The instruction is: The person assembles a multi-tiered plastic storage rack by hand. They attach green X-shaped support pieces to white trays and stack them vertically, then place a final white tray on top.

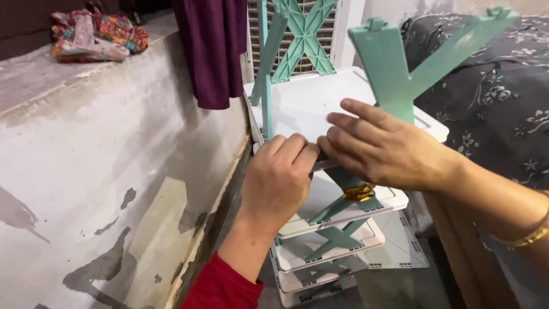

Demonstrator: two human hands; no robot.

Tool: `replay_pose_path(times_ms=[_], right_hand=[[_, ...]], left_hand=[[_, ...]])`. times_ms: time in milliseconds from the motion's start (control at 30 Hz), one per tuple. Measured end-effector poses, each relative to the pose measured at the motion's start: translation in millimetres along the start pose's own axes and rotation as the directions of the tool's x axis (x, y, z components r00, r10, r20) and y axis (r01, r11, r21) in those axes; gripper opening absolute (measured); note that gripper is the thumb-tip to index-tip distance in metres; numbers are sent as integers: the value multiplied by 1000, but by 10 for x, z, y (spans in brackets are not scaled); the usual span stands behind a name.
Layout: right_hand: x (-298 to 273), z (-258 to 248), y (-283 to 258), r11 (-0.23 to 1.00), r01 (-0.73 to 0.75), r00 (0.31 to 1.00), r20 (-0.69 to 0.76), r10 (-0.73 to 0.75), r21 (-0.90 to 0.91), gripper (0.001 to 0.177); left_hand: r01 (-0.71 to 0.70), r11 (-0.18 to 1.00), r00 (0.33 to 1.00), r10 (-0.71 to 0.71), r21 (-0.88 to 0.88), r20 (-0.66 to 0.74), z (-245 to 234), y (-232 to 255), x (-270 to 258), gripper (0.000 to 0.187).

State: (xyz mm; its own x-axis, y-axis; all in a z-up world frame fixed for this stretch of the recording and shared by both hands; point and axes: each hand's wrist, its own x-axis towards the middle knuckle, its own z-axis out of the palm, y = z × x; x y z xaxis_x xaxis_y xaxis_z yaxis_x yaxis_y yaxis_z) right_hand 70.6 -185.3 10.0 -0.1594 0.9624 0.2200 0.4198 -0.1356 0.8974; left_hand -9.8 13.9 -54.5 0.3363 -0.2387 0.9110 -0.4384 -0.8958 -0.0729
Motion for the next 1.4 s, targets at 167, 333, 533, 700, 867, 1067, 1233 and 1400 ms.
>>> replay_pose_path(times_ms=[167, 333, 533, 700, 867, 1067, 1233, 1400], right_hand=[[-196, -101, -39, 982, -56, 993, -89, 73, 182, 67], [-654, -23, 56, 910, -268, 748, -527, 403, 316, 34], [-518, 169, -226, 322, -527, 370, -129, 920, 787, 49], [-444, 310, -337, -120, -399, 324, 262, 909, 909, 34], [-478, 399, -231, -300, -372, 312, 423, 851, 878, 34], [-484, 400, -106, -413, -374, 307, 531, 790, 831, 38], [-429, 393, -85, -462, -355, 292, 566, 771, 813, 35], [-513, 381, -135, -381, -357, 341, 498, 797, 853, 37]], left_hand=[[63, 995, 998, -61, -77, 33, -58, 52, -2, 25], [138, 941, 983, -92, -309, 158, -238, -22, 82, 50], [314, 891, 949, -298, -329, 97, -89, 170, 128, 21], [351, 891, 936, -346, -289, 69, -15, 154, 147, 18], [369, 896, 929, -356, -247, 99, 32, 137, 160, 18], [367, 901, 930, -348, -230, 121, 87, 122, 203, 17], [367, 898, 930, -348, -243, 117, 104, 138, 205, 16], [377, 881, 926, -354, -286, 129, 64, 107, 196, 17]])
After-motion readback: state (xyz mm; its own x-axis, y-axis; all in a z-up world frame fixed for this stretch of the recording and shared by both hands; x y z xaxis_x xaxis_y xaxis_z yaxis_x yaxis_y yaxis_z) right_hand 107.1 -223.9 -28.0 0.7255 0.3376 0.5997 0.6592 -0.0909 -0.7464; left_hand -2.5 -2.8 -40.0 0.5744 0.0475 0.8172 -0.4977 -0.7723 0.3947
